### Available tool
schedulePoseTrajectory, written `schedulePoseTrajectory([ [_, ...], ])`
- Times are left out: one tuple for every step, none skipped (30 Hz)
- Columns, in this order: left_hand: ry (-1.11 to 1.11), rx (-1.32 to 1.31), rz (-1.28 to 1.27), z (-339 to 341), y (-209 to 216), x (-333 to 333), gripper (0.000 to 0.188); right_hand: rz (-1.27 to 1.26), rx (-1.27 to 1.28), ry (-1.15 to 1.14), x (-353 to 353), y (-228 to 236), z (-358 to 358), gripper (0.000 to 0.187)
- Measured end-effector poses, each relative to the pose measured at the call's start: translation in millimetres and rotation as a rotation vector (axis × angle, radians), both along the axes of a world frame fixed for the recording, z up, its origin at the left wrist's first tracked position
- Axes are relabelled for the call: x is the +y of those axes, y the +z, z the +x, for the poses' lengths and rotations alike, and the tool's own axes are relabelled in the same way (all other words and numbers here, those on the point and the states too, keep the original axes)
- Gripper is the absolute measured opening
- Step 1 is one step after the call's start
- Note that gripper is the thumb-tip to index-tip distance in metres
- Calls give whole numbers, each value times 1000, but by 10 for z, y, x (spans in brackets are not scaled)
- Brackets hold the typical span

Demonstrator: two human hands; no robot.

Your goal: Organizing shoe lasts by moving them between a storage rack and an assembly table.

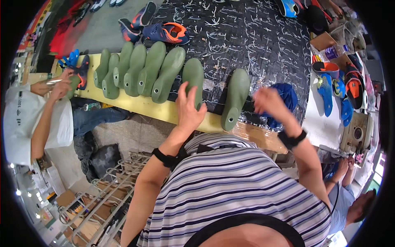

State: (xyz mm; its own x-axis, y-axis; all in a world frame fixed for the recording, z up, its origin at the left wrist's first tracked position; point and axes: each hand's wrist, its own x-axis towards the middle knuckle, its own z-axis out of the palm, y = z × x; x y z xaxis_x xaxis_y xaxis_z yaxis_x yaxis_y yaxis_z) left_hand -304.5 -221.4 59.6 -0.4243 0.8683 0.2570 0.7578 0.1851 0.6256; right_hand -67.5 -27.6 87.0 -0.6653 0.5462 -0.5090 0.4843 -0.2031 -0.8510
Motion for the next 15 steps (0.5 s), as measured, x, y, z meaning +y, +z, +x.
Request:
schedulePoseTrajectory([
  [31, -56, -58, 3, -82, -95, 63, -45, -64, 110, -266, 48, 1, 29],
  [54, -121, -111, 29, -138, -174, 73, -134, -57, 174, -490, -56, 68, 40],
  [21, -305, -100, 88, -166, -234, 79, 92, 19, 260, -674, -160, 72, 47],
  [43, -288, -92, 94, -186, -255, 79, 160, 33, 255, -805, -187, -42, 56],
  [18, -253, -125, 89, -207, -276, 80, 204, -117, 333, -806, -146, -136, 54],
  [-13, -222, -156, 109, -197, -245, 81, 254, -271, 402, -763, -51, -242, 53],
  [11, -266, -191, 148, -190, -221, 81, 266, -257, 418, -762, -52, -335, 53],
  [29, -255, -182, 125, -174, -231, 81, 165, -180, 385, -774, -76, -422, 53],
  [-11, -255, -173, 86, -176, -201, 81, 66, -115, 346, -757, -113, -495, 52],
  [-61, -255, -167, 56, -163, -158, 80, 157, 65, 294, -758, -305, -576, 53],
  [-92, -211, -175, -34, -150, -104, 78, 239, 231, 220, -735, -473, -640, 54],
  [-75, -214, -152, -120, -127, -98, 73, 263, 153, 310, -662, -416, -765, 58],
  [-41, -184, -72, -213, -198, -91, 67, 304, 107, 363, -610, -546, -897, 60],
  [9, -127, 0, -323, -251, -98, 59, 351, 129, 392, -597, -508, -1053, 61],
  [40, -108, -49, -438, -227, -94, 57, 371, 273, 364, -617, -444, -1184, 62],
])
